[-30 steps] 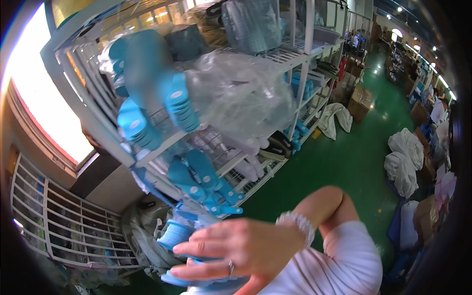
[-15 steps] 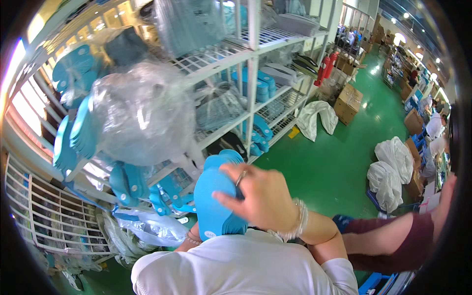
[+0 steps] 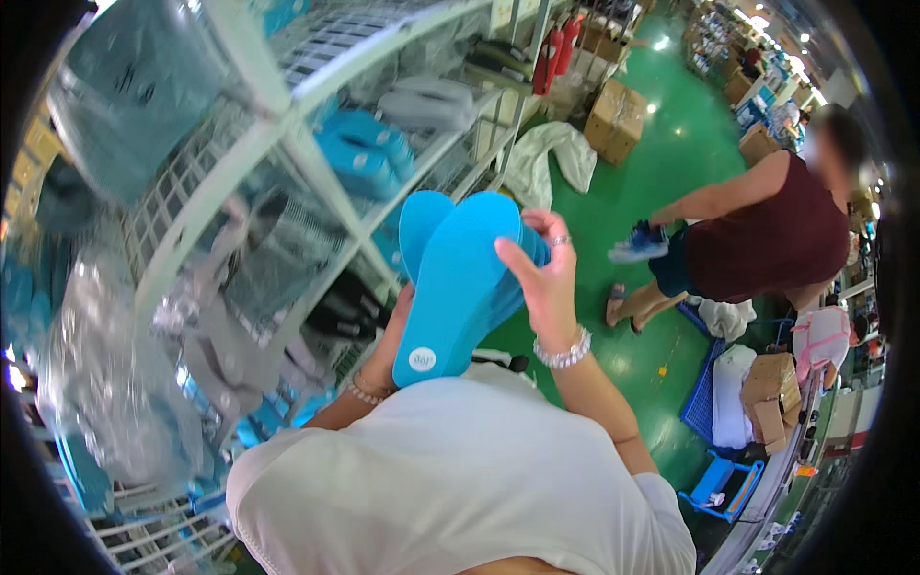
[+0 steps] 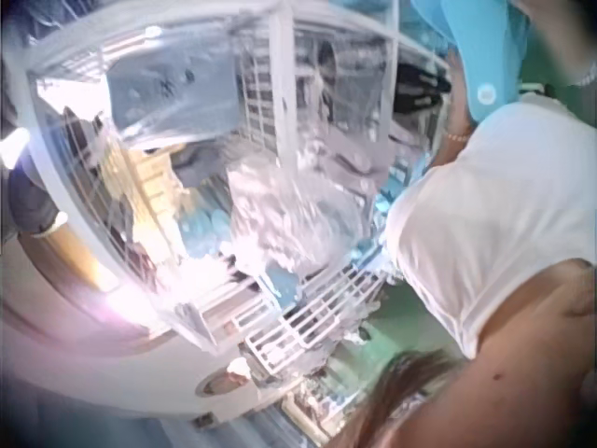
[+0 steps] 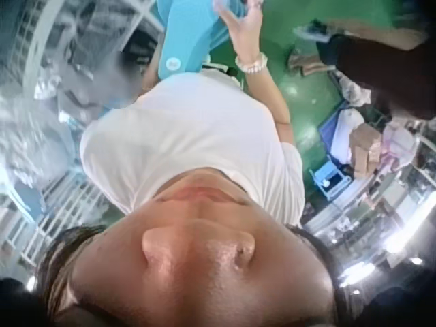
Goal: The person inserts blue and white insoles into sneakers on a moving conveyor belt. They retrieve insoles from a nearby rack, place them into shoes, and occasionally adjust the shoes on the belt.
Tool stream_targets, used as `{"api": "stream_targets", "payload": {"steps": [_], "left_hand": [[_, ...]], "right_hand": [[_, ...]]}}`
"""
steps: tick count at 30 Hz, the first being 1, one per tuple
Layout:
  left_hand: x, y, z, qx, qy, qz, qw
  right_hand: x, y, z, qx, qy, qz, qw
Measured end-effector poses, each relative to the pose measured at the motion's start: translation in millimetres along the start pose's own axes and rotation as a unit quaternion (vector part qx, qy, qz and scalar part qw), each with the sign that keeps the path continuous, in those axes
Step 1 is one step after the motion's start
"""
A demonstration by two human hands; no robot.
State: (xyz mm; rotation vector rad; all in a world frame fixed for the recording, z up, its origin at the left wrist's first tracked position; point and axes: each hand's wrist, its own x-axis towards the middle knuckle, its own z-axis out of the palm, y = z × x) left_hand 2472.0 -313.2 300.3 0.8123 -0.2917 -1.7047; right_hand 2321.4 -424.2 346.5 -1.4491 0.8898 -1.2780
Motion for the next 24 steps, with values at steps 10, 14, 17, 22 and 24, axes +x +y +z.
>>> {"api": "stream_targets", "payload": {"steps": [10,14,17,22,24], "left_hand": [[116.5,112.6,67.6,0.098,0.087,0.377,0.917],[99.8,96.8,55.8,0.083,0.221,0.599,0.765],[86.4,65.6,70.4,0.029,0.275,0.635,0.721],[82.5,22.2,114.2,0.012,0.378,0.654,0.655],[84.7,12.9,125.0,0.005,0.385,0.668,0.637]], "right_hand": [[221.1,-51.3,-9.4,0.283,-0.133,0.018,0.950],[334.3,-101.4,72.6,0.258,-0.368,-0.090,0.889],[376.8,-106.7,178.4,0.222,-0.483,-0.130,0.837],[374.9,-80.9,325.7,0.152,-0.642,-0.101,0.745],[366.1,-56.5,369.2,0.086,-0.662,-0.157,0.728]]}}
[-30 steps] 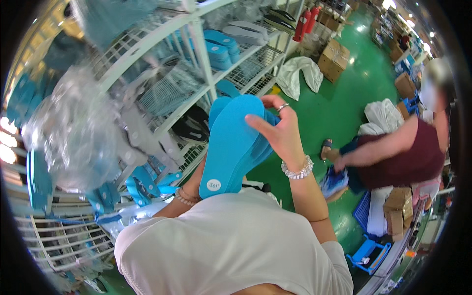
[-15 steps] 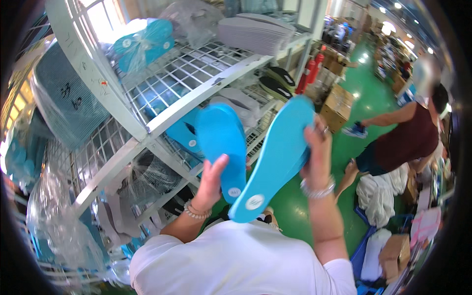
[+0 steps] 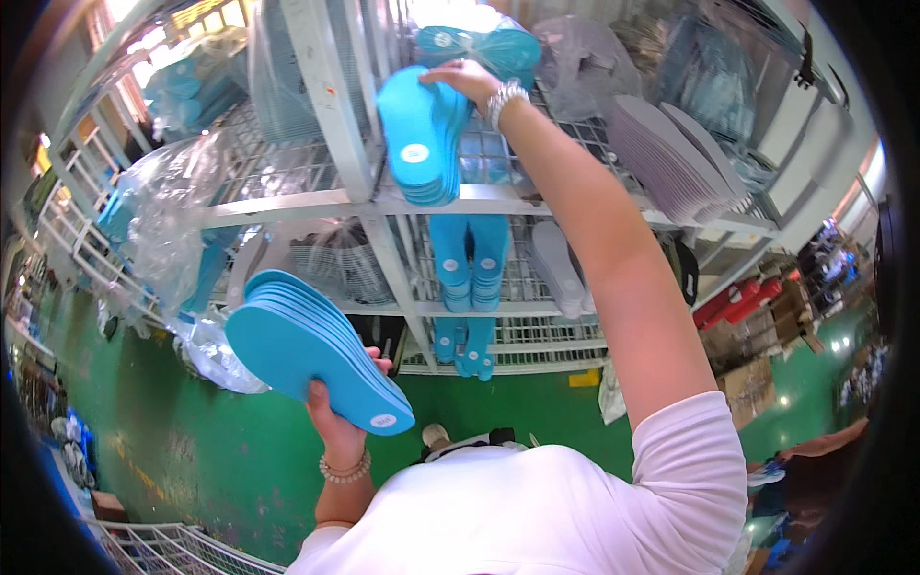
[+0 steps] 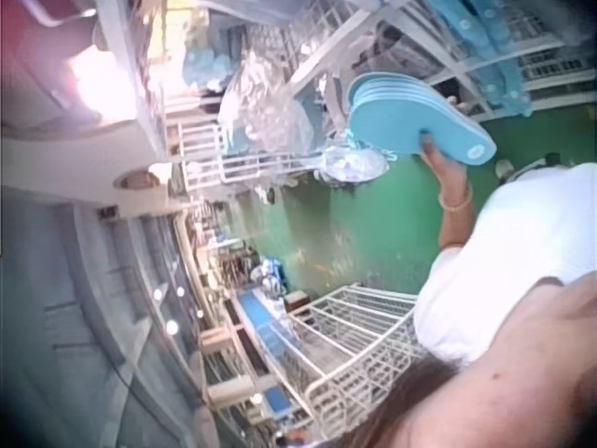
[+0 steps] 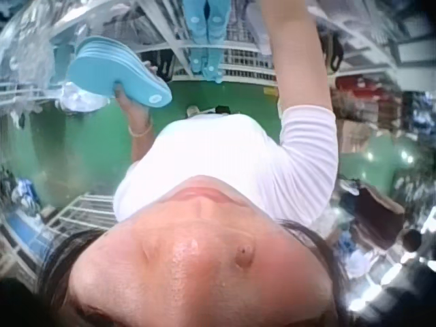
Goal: The person inserts blue and white insoles into sneakers on a moving conveyor belt. They retrieve insoles from a nearby rack, place them into shoes, and occasionally adjust the shoes on the belt.
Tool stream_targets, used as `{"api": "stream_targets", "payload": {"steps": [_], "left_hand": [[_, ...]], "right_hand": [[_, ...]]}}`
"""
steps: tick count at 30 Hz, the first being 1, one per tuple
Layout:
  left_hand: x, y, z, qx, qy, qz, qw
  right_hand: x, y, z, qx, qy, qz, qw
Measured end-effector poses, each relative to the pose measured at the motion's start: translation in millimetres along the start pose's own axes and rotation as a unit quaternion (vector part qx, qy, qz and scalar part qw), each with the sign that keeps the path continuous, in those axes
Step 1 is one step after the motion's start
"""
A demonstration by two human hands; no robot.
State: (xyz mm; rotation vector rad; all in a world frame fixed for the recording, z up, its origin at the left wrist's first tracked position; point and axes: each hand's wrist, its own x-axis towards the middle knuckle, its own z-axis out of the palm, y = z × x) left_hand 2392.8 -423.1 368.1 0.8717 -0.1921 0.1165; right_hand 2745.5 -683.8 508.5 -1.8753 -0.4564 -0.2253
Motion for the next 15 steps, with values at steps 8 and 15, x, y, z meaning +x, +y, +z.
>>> {"api": "stream_targets", "payload": {"steps": [8,15], "left_hand": [[-2.6,13.3,9.5,0.039,-0.030,-0.046,0.998],[3.1,-4.4,29.7,-0.020,-0.042,-0.087,0.995]], "right_hand": [[-38.8,-25.6,19.9,-0.077,0.068,0.115,0.988],[-17.6,-0.1,60.9,0.024,0.238,0.078,0.968]]}}
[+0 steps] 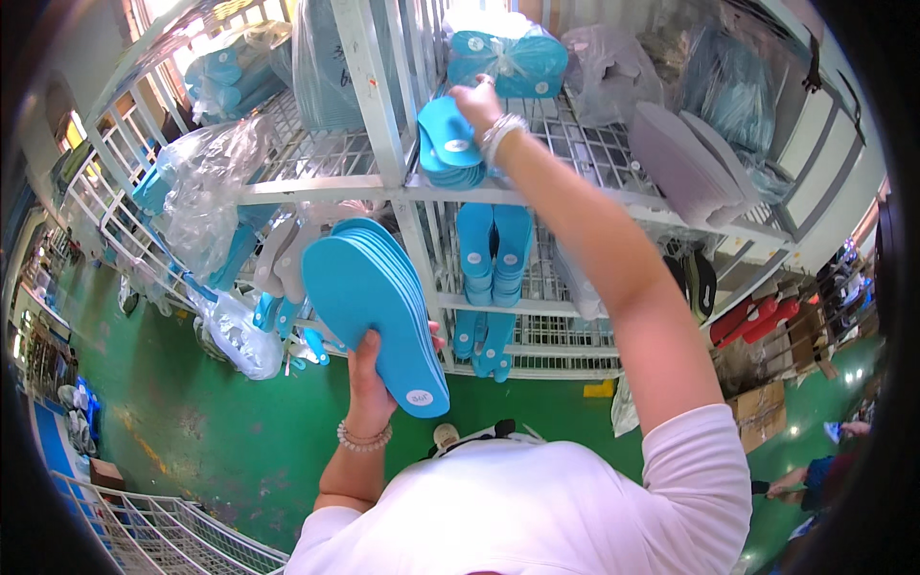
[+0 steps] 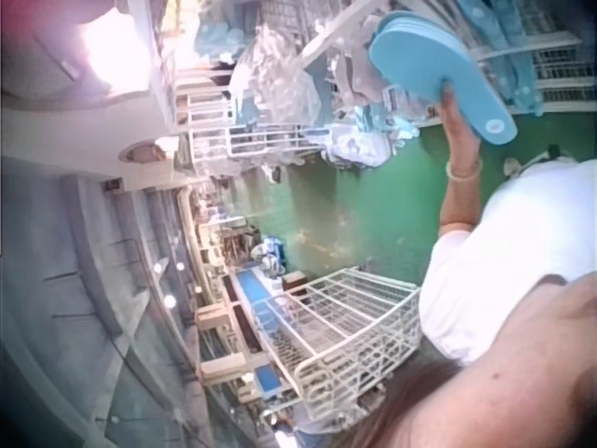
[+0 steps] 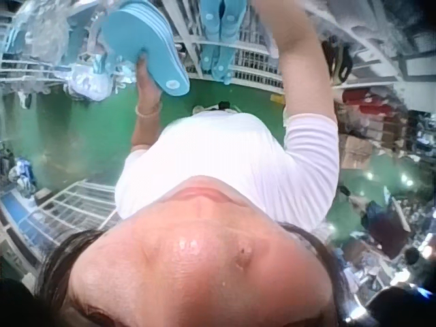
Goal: The person inserts blue and white insoles into sneakers on a moving conveyor belt. They retrieve insoles from a nearby rack, place them into shoes, and occasionally adjust the shoes on the belt.
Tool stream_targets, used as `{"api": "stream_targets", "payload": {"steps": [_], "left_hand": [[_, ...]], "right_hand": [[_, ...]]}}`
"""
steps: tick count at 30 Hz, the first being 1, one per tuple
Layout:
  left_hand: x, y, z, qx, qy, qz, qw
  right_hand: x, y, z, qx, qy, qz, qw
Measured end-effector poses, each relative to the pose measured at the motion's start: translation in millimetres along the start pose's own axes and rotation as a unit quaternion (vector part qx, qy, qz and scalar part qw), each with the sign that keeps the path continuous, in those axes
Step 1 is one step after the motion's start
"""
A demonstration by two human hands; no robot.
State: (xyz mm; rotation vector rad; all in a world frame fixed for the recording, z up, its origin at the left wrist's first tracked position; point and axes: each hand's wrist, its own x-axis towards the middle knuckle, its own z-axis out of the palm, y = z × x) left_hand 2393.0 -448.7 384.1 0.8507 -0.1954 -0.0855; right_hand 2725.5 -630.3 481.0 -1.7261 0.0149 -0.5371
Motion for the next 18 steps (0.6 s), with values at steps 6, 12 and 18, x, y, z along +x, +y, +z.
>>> {"api": "stream_targets", "payload": {"steps": [6,12,18], "left_hand": [[14.5,2.0,43.8,0.034,0.010,-0.038,0.999],[23.5,19.2,65.3,0.065,-0.006,-0.012,0.998],[79.0,39.1,115.7,0.131,-0.071,0.075,0.986]], "right_hand": [[-22.4,3.0,13.6,0.075,0.056,-0.011,0.996],[-54.4,-16.7,-32.2,0.102,-0.040,0.101,0.989],[-112.6,-51.9,-122.1,0.283,-0.221,0.013,0.933]]}}
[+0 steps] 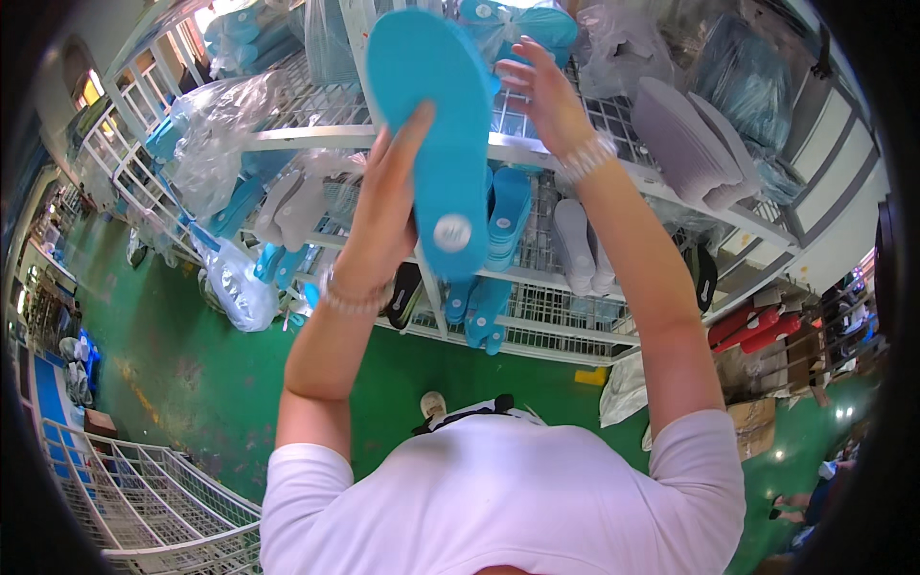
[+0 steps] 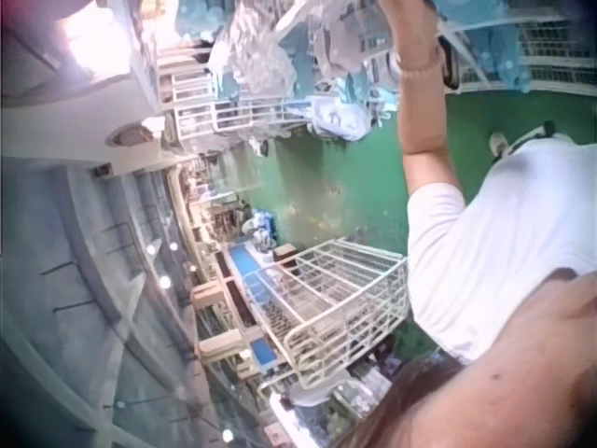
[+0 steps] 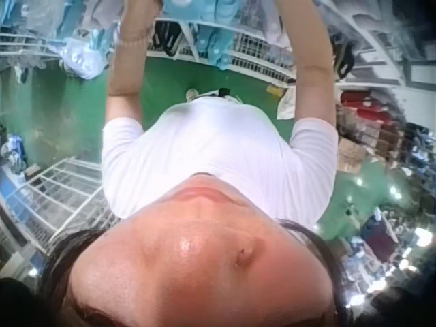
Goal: The person inserts blue and white insoles into sneakers on a moving conveyor belt. They retrieve insoles from a nearby rack, place them into shoes, and occasionally adjust the shoes on the belt.
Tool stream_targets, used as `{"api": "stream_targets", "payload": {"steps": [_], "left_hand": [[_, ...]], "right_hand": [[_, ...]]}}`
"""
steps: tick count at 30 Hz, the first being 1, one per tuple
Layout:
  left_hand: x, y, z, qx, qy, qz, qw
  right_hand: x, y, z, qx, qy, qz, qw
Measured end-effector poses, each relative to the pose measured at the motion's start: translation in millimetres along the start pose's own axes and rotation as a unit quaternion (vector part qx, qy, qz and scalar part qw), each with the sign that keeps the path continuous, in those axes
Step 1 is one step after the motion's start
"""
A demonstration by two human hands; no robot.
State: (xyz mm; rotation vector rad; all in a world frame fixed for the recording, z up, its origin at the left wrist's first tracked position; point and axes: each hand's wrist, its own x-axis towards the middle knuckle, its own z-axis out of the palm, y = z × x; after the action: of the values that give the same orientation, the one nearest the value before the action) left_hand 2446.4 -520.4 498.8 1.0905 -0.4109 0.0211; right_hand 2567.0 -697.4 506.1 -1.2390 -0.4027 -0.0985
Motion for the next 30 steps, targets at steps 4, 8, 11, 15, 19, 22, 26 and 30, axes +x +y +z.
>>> {"api": "stream_targets", "payload": {"steps": [4,8,11,15,19,22,26,30], "left_hand": [[79.2,-15.1,28.7,-0.040,-0.060,0.030,0.997],[137.1,-22.9,5.5,0.433,0.013,0.048,0.900],[157.9,-20.5,-19.5,0.807,0.071,0.091,0.579],[159.0,-35.8,-20.8,0.823,0.033,-0.119,0.554],[179.9,-48.3,-2.9,0.859,-0.015,-0.198,0.472],[164.1,-47.6,16.5,0.844,0.079,-0.203,0.491],[154.9,-40.0,3.9,0.821,0.078,-0.176,0.538],[157.1,-40.6,14.8,0.800,0.055,-0.147,0.580]], "right_hand": [[-54.2,-31.1,6.6,-0.087,-0.045,-0.030,0.995],[-30.2,-34.5,-32.3,-0.138,0.059,-0.039,0.988],[-13.5,-29.1,-67.7,-0.158,0.103,0.064,0.980],[5.9,-7.1,-82.2,-0.178,0.120,0.145,0.966],[11.1,1.2,-95.2,-0.176,0.065,0.094,0.978],[11.2,0.6,-96.2,-0.141,0.034,0.110,0.983],[5.2,0.9,-75.2,-0.221,0.041,0.119,0.967],[16.2,-10.3,-87.6,-0.431,-0.023,0.066,0.900]]}}
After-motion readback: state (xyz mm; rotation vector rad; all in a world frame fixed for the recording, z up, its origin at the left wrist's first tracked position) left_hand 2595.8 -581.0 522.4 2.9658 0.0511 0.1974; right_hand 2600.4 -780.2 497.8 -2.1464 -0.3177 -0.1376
